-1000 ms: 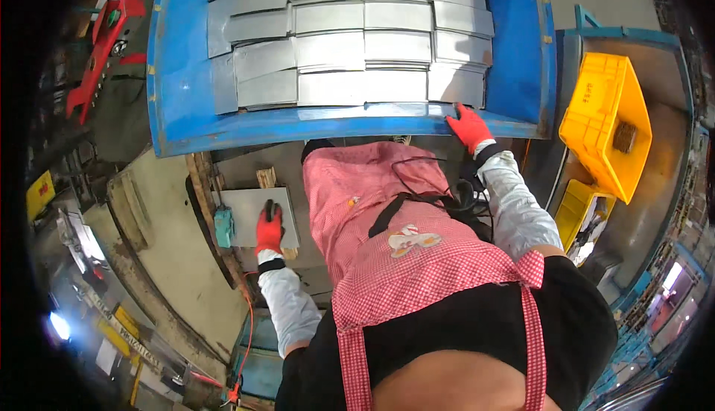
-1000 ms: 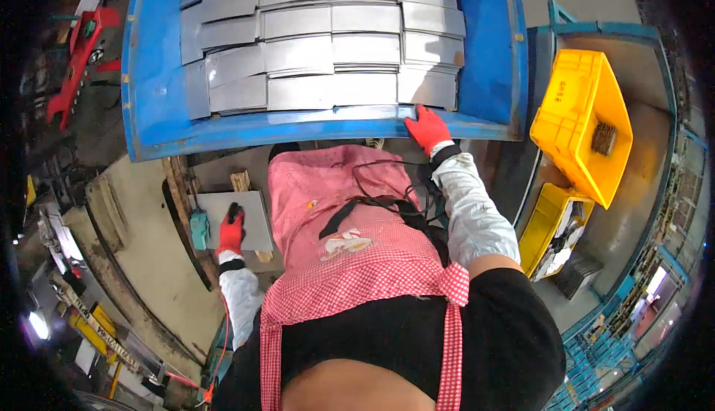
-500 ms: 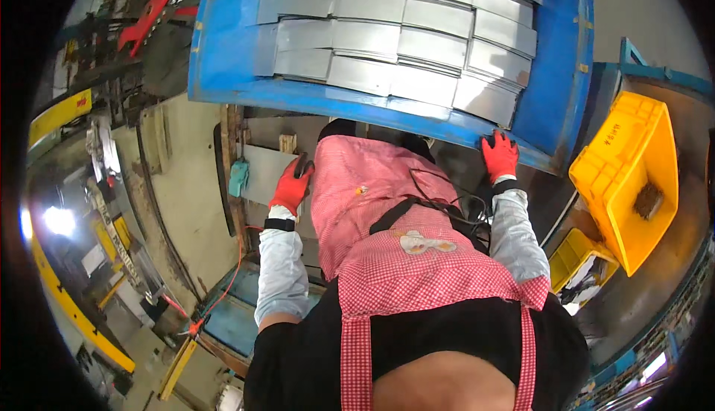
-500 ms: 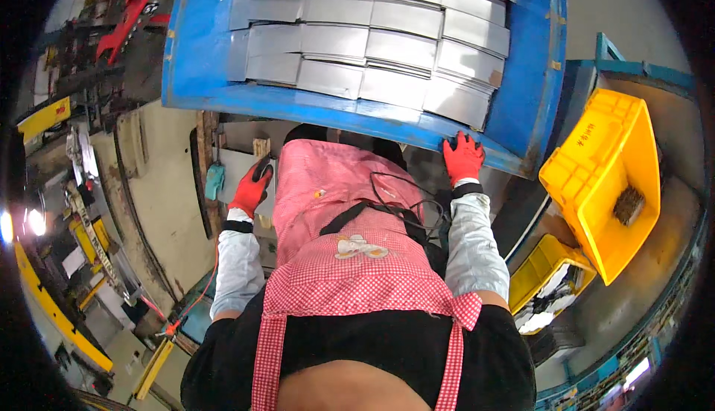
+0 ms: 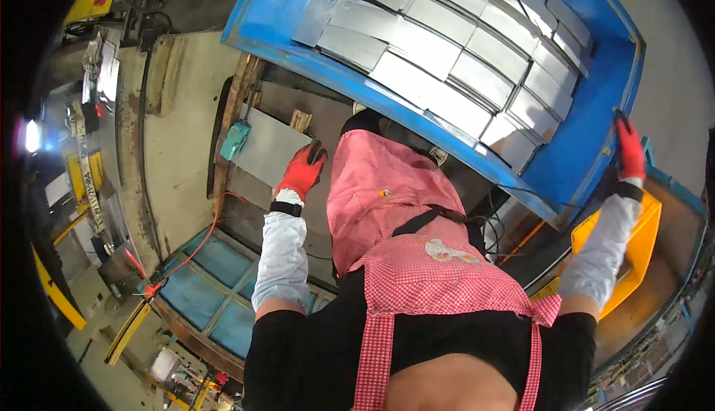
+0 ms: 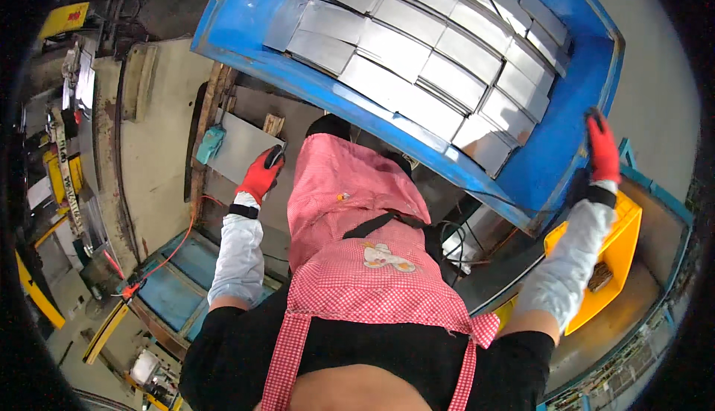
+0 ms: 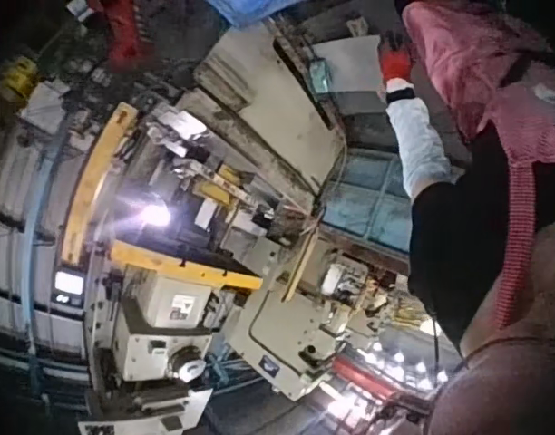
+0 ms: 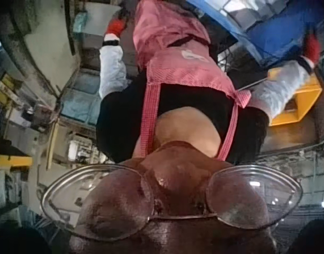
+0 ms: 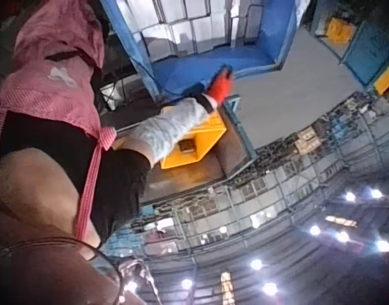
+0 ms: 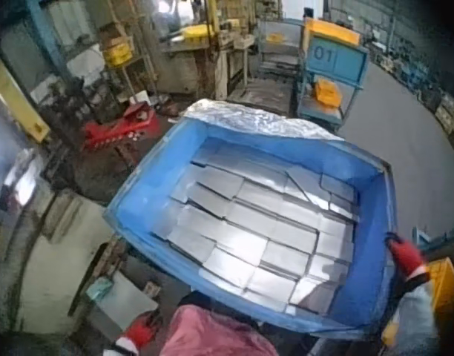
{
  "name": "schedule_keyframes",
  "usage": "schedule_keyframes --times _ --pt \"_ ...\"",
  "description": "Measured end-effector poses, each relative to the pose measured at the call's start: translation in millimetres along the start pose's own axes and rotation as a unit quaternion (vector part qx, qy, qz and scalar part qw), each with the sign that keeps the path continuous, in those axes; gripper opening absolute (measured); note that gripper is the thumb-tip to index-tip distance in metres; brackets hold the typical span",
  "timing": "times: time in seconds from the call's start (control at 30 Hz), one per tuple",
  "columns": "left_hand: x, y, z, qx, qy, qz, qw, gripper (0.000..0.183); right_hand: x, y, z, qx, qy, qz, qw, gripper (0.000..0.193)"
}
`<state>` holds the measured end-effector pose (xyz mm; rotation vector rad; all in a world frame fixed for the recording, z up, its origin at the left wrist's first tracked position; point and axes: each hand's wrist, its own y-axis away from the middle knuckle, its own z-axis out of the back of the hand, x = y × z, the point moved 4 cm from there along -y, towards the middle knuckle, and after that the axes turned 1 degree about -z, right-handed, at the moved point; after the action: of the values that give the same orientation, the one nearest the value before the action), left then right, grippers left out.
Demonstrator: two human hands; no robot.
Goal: Placing metal sheets into a press machine and sorting the finished parts into organized bins.
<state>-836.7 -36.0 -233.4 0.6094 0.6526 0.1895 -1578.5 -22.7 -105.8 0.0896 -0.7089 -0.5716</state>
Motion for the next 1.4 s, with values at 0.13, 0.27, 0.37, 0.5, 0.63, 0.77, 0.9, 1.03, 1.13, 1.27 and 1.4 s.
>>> schedule_keyframes --times 0.13,0.27,0.37,0.5,0.63,0.77,0.9,1.03,1.13,1.27,1.4 --pt "-1.2 -65.0 39.7 -0.026 -0.09 -0.048 0.994 0.055 136.7 -36.3 30.9 -0.04 0.086 0.035 0.995 0.044" --pt "-21.8 -134.1 71.8 -0.06 -0.155 -0.064 0.984 0.057 231.0 -65.2 -54.1 -0.011 0.178 0.124 0.976 0.043" --pt "-16.6 -180.3 105.5 -0.122 -0.066 -0.092 0.986 0.056 221.8 -61.4 -171.5 0.09 0.136 0.136 0.977 0.041" --pt "13.5 -204.3 147.8 -0.181 0.052 -0.044 0.981 0.054 226.3 6.6 -309.0 0.33 0.127 0.13 0.926 0.045" --pt "7.1 -174.9 154.1 -0.198 0.015 -0.009 0.98 0.056 181.2 37.5 -328.2 0.341 0.114 0.083 0.93 0.045" --pt "20.0 -112.7 107.0 -0.227 0.057 0.001 0.972 0.054 136.2 43.0 -288.5 0.308 0.128 0.005 0.943 0.043" --pt "34.2 -57.6 52.1 -0.251 0.221 0.09 0.938 0.051 54.2 23.0 -260.3 0.291 -0.046 -0.024 0.955 0.04" --pt "90.1 -27.5 3.2 -0.245 0.192 0.112 0.944 0.046 5.4 2.4 -253.4 0.295 -0.102 -0.055 0.948 0.041" --pt "93.1 -6.4 4.6 -0.273 0.193 0.121 0.935 0.047 18.7 10.1 -250.6 0.3 -0.146 -0.125 0.934 0.045" --pt "52.9 2.5 36.7 -0.27 0.206 0.097 0.935 0.047 45.1 5.7 -253.5 0.314 -0.178 -0.103 0.927 0.048" --pt "23.4 -17.4 71.6 -0.264 0.172 0.059 0.947 0.05 50.7 -43.9 -256.2 0.26 -0.186 0.006 0.947 0.046"
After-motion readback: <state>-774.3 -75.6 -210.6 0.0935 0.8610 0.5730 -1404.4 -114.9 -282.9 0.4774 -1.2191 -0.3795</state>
